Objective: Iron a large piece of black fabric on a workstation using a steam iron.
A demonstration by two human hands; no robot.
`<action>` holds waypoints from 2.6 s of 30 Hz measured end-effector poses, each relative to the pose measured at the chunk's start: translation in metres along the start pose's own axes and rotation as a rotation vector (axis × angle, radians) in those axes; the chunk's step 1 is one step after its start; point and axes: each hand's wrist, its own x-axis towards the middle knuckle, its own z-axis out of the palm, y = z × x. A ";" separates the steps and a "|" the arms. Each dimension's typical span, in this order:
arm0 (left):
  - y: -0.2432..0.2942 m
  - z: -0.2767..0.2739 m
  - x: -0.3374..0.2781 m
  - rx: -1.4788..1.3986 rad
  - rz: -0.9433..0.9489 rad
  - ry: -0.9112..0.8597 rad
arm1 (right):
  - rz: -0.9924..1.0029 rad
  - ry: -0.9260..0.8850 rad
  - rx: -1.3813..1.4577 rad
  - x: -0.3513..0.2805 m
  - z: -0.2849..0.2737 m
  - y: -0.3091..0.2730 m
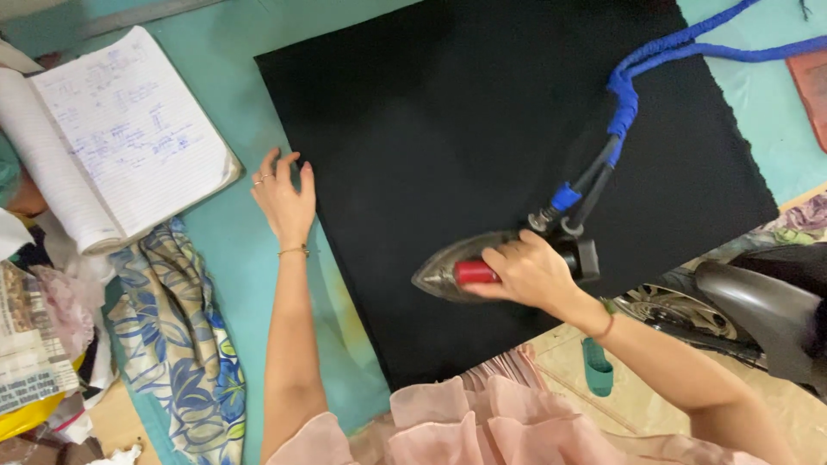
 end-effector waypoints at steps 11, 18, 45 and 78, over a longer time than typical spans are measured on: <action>0.045 0.018 -0.053 -0.087 -0.202 -0.017 | -0.030 0.147 -0.159 0.079 0.033 0.094; 0.120 0.022 -0.101 0.286 -0.113 -0.170 | -0.042 0.259 -0.202 0.138 0.046 0.148; 0.191 0.028 -0.149 0.444 -0.291 -0.093 | 0.013 0.192 -0.048 0.310 0.107 0.258; 0.198 0.020 -0.188 0.398 -0.125 -0.168 | 0.074 -0.078 0.044 -0.112 -0.023 0.093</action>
